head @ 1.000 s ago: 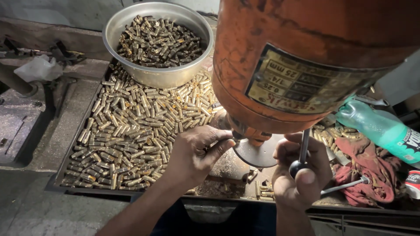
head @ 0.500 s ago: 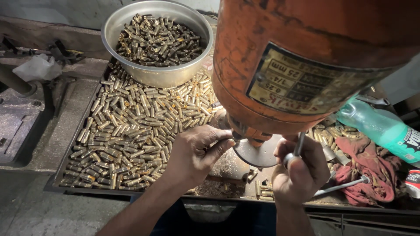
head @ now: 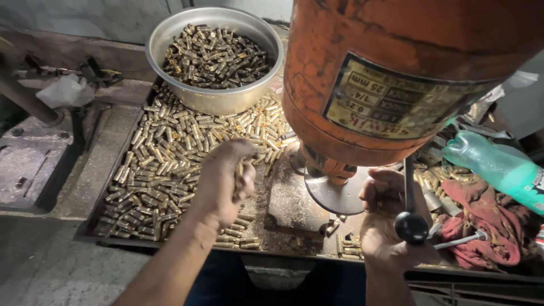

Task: Picking up small metal pins, inserting them into an industrial machine for processing, and placing them into a collection bowl.

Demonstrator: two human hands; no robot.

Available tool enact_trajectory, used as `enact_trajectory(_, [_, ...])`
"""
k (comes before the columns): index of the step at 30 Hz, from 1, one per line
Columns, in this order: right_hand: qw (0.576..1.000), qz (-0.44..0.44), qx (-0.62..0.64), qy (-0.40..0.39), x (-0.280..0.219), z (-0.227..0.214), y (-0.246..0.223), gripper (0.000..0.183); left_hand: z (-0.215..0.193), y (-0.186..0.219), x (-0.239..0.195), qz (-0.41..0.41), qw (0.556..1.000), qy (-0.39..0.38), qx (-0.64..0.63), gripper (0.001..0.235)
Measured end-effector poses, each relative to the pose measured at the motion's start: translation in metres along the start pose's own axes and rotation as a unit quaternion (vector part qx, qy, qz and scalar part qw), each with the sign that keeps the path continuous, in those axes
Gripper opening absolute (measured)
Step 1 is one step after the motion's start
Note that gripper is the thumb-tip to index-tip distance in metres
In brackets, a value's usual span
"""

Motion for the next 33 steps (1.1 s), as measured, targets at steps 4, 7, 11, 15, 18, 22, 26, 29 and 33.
enact_trajectory(4, [1.000, -0.005, 0.008, 0.001, -0.001, -0.001, 0.004, 0.131, -0.019, 0.010, 0.020, 0.029, 0.997, -0.008, 0.072, 0.023])
enact_trajectory(7, [1.000, -0.007, 0.002, 0.002, 0.000, 0.002, 0.000, 0.130, -0.023, 0.001, 0.041, 0.257, 0.833, -0.167, 0.460, 0.019])
enact_trajectory(11, [0.999, -0.030, -0.018, 0.003, 0.000, 0.004, 0.000, 0.128, -0.016, -0.016, 0.055, 0.334, 0.626, -0.157, 0.687, 0.018])
enact_trajectory(15, [1.000, -0.014, -0.011, 0.002, 0.001, 0.001, -0.001, 0.129, 0.001, -0.019, 0.050, 0.225, 0.533, -0.154, 0.801, 0.024])
enact_trajectory(18, [1.000, -0.022, -0.020, 0.007, 0.002, 0.001, 0.000, 0.130, 0.008, -0.013, 0.042, 0.131, 0.607, -0.123, 0.774, 0.028])
enact_trajectory(22, [0.999, -0.021, -0.022, 0.009, 0.002, 0.002, -0.001, 0.129, -0.007, -0.026, 0.051, 0.252, 0.530, -0.147, 0.796, 0.022])
enact_trajectory(26, [1.000, -0.006, -0.020, 0.007, 0.002, -0.001, -0.004, 0.131, 0.003, -0.008, 0.032, 0.406, 0.563, -0.157, 0.702, 0.024])
enact_trajectory(29, [1.000, 0.007, -0.018, -0.005, 0.004, -0.003, -0.004, 0.133, 0.008, -0.002, 0.013, 0.397, 0.699, -0.171, 0.569, 0.020])
enact_trajectory(33, [0.999, 0.022, -0.014, -0.021, 0.004, -0.004, -0.005, 0.137, 0.038, 0.015, -0.040, 0.070, 0.871, -0.141, 0.465, 0.025])
Point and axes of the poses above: each hand's wrist, its own x-axis towards the middle knuckle, its own z-axis out of the palm, y = z × x, the point moved 1 cm from there along x, towards the middle knuckle, and after that the axes turned 5 degrees about z, right-handed, at the moved point
